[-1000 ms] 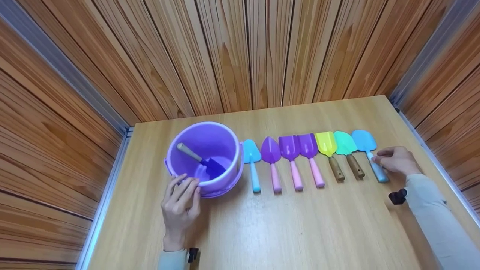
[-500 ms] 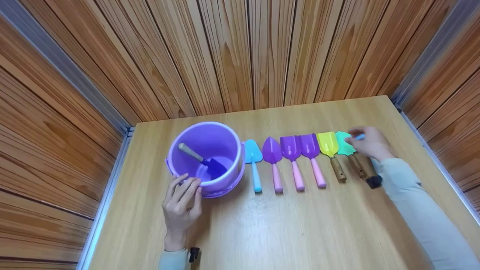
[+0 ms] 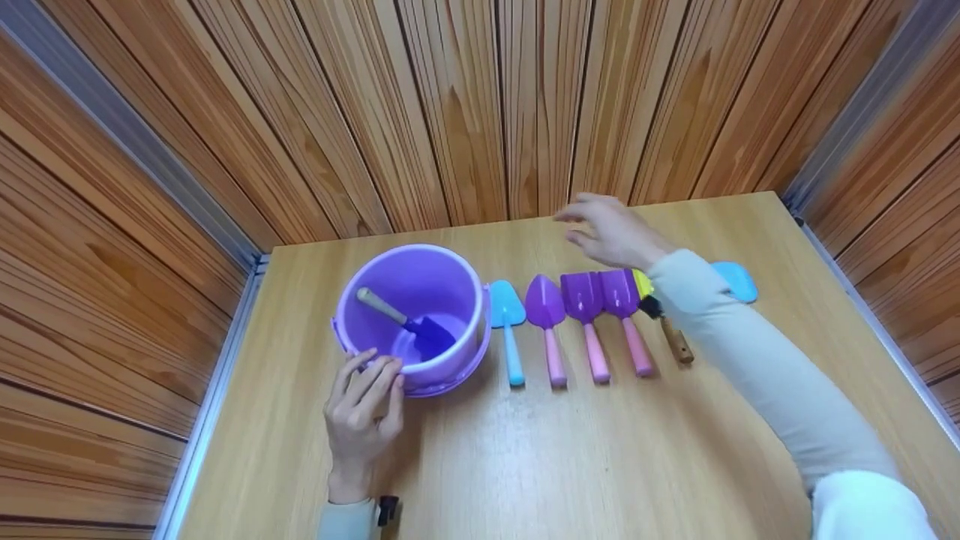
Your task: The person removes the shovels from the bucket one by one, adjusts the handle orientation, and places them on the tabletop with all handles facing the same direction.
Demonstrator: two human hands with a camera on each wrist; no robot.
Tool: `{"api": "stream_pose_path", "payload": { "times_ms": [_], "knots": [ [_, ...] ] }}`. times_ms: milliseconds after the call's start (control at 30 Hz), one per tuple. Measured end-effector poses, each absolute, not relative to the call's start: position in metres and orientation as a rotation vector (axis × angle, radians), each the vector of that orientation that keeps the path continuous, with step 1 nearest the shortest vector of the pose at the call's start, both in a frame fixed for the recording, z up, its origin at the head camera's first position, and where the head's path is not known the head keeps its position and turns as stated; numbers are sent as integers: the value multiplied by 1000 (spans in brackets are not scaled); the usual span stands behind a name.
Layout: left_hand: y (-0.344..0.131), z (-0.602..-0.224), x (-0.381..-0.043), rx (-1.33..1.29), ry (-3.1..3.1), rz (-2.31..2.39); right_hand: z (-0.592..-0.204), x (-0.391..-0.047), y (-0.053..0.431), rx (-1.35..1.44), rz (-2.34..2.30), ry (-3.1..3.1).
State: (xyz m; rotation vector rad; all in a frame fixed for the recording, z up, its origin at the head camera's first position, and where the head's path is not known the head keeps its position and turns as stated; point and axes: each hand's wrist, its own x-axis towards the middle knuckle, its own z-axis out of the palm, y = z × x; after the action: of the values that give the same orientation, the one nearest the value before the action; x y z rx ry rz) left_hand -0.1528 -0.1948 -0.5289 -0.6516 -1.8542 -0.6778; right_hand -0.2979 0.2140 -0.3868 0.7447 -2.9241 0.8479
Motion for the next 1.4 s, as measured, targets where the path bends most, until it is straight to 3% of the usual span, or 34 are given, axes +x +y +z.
{"api": "stream_pose_path", "payload": {
  "times_ms": [400,833,1100,1400],
  "knots": [
    [-192,-525,-154,-654,-1825,-669,-362,-300,104,1203,619,-2755],
    [-188,-527,-153,-666,-1855,-665,-389,-273,16,1648,166,-2645],
    [-189,-526,-154,-663,-1871,-668,-405,-271,-18,1699,-267,-2711],
    [-188,-524,-154,-667,-1861,-670,-418,-281,-34,1552,-597,-2542]
  ]
}}
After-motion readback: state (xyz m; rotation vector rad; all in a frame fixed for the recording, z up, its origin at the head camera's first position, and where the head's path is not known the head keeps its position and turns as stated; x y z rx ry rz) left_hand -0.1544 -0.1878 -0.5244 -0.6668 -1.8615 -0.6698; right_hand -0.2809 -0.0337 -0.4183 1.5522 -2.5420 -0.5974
